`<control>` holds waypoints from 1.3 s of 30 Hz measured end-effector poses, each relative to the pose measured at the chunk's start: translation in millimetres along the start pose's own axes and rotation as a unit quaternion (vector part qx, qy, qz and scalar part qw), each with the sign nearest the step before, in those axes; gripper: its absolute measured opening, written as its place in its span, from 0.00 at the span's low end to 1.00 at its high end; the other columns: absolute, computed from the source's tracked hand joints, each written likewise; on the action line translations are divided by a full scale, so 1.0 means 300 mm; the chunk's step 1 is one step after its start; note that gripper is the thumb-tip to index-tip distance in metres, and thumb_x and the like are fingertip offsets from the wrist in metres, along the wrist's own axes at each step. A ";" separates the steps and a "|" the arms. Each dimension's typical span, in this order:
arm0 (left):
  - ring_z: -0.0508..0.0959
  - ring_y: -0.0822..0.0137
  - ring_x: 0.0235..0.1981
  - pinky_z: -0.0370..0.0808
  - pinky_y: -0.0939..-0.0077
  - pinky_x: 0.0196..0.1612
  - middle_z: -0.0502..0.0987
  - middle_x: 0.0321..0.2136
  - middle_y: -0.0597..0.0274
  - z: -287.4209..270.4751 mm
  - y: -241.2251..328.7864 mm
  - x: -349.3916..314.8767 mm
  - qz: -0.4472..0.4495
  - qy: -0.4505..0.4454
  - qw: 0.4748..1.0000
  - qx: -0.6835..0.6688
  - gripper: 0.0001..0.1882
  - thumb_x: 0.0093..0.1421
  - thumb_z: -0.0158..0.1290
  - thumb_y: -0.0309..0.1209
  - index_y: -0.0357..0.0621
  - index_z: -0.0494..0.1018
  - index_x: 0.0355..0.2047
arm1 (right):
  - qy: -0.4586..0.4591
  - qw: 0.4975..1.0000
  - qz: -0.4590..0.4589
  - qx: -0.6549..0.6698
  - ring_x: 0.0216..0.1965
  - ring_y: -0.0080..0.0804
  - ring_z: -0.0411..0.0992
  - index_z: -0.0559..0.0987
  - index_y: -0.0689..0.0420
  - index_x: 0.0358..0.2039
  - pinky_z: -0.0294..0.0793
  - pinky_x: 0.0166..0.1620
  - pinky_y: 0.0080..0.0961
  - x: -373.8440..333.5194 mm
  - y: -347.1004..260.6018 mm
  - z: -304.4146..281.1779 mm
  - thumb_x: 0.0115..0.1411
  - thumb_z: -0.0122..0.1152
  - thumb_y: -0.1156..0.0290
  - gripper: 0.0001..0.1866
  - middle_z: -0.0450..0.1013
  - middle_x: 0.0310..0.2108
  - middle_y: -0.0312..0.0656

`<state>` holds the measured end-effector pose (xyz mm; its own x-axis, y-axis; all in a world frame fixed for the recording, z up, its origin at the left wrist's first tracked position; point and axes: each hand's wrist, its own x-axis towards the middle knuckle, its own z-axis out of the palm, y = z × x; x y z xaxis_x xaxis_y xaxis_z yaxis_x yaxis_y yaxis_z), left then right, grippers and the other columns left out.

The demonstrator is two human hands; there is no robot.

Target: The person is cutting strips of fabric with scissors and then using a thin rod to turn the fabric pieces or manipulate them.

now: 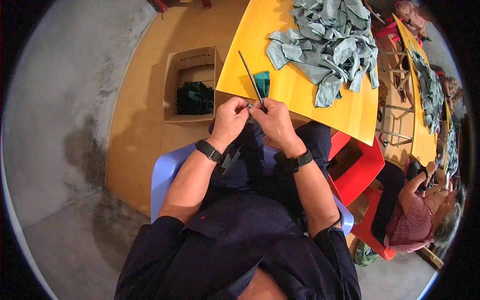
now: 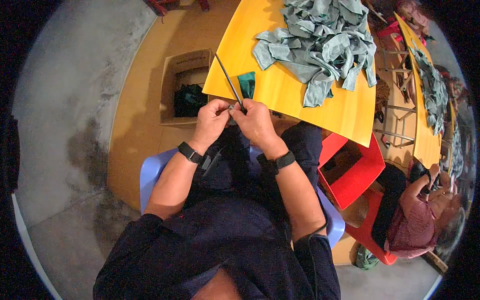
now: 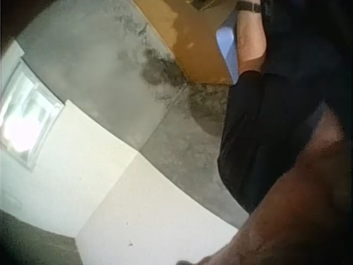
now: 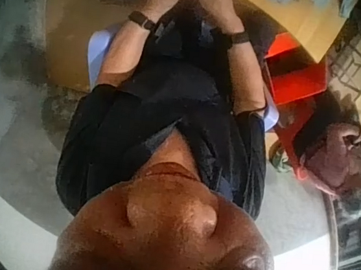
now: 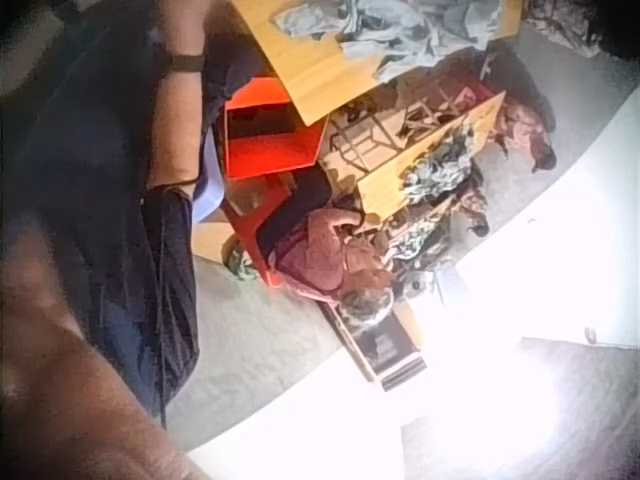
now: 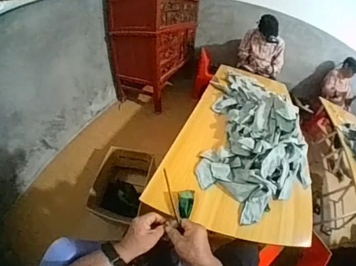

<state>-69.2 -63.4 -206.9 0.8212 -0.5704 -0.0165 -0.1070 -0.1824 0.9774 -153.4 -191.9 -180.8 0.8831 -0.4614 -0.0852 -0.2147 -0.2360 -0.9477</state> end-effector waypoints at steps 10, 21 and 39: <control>0.73 0.79 0.19 0.71 0.83 0.22 0.74 0.19 0.70 -0.018 0.035 -0.020 -0.110 -0.024 0.992 -0.052 0.05 0.59 0.55 0.23 0.37 0.75 0.25 | -0.035 0.999 0.018 0.000 0.23 0.31 0.71 0.76 0.65 0.27 0.71 0.31 0.30 0.005 -0.030 -0.032 0.54 0.64 0.72 0.08 0.73 0.21 0.48; 0.74 0.79 0.19 0.72 0.83 0.21 0.76 0.22 0.67 0.024 0.024 0.021 -0.120 0.003 0.986 -0.118 0.01 0.57 0.54 0.21 0.36 0.74 0.30 | -0.019 1.000 0.001 0.004 0.19 0.15 0.65 0.75 0.61 0.27 0.64 0.21 0.17 0.052 0.029 -0.032 0.58 0.63 0.73 0.07 0.69 0.18 0.32; 0.80 0.70 0.27 0.77 0.81 0.27 0.78 0.30 0.59 0.049 0.026 0.007 -0.222 0.056 0.954 -0.195 0.09 0.61 0.46 0.19 0.32 0.72 0.41 | 0.021 0.995 0.013 -0.101 0.30 0.62 0.71 0.75 0.65 0.30 0.70 0.31 0.40 -0.344 -0.058 -0.130 0.63 0.54 0.70 0.11 0.70 0.25 0.60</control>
<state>-76.6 -77.8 -202.5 0.7939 -0.4143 -0.4450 0.4635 -0.0612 0.8840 -256.9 -173.5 -143.5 0.8591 -0.5033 -0.0924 -0.3207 -0.3889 -0.8637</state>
